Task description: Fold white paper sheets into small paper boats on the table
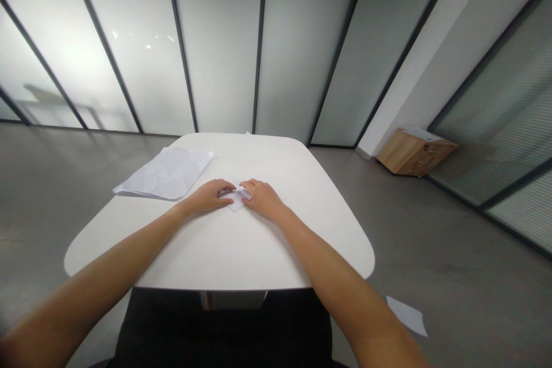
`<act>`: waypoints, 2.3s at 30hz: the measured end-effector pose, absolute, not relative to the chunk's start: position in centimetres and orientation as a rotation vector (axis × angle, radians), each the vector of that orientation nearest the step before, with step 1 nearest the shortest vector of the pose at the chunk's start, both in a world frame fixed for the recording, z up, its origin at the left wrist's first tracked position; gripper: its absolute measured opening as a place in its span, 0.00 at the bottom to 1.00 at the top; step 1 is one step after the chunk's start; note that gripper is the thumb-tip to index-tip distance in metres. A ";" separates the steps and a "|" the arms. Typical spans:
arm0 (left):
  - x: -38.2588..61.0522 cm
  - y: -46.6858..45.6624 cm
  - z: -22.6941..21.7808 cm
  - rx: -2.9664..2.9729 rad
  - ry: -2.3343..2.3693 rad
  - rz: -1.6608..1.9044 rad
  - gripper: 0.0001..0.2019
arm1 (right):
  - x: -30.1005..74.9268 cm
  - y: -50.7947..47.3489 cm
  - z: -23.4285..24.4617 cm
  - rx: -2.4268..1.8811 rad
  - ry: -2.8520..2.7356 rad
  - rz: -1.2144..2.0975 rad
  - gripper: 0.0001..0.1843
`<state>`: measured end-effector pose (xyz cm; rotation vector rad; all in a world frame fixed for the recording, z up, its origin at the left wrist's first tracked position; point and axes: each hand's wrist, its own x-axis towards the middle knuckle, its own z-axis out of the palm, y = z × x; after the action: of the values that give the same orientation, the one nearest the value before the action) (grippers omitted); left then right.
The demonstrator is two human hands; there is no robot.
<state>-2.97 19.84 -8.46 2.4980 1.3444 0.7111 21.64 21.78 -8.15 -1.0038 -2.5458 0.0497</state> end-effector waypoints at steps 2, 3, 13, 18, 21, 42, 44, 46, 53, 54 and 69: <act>-3.6 20.0 -8.4 2.469 1.302 0.689 0.21 | 22.3 22.1 -8.2 -1.038 -2.521 0.066 0.25; -3.8 20.1 -8.4 2.459 1.287 0.681 0.22 | 22.6 22.3 -8.2 -1.057 -2.511 0.078 0.25; -4.2 20.2 -7.8 2.575 0.973 0.585 0.10 | 23.4 23.2 -8.4 -1.018 -2.529 0.059 0.12; -4.6 20.2 -7.8 2.535 0.941 0.585 0.16 | 22.7 22.1 -8.0 -0.817 -2.637 0.144 0.13; -4.5 20.2 -7.8 2.522 1.005 0.577 0.19 | 22.6 21.6 -7.7 -0.760 -2.652 0.192 0.17; -3.4 18.9 -7.3 2.273 1.168 0.891 0.20 | 22.4 22.0 -8.1 -0.907 -2.333 0.374 0.11; -3.2 18.7 -7.2 2.175 1.094 0.946 0.21 | 22.3 21.9 -8.1 -0.903 -2.173 0.514 0.13; -3.0 18.7 -7.0 2.065 1.017 0.998 0.22 | 22.2 21.9 -8.0 -0.885 -2.021 0.676 0.16; -2.3 18.5 -6.3 1.716 0.882 1.166 0.23 | 21.8 22.0 -7.3 -0.768 -1.664 1.116 0.22; -2.2 18.5 -6.3 1.691 0.885 1.164 0.23 | 21.8 22.0 -7.2 -0.762 -1.633 1.129 0.23; -2.5 19.5 -8.9 2.402 1.472 0.799 0.14 | 21.6 22.4 -9.2 -1.036 -2.336 0.364 0.10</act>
<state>-2.54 19.54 -8.86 2.4019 1.4722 0.7992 21.65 22.39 -9.18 -1.0355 -2.3365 0.3638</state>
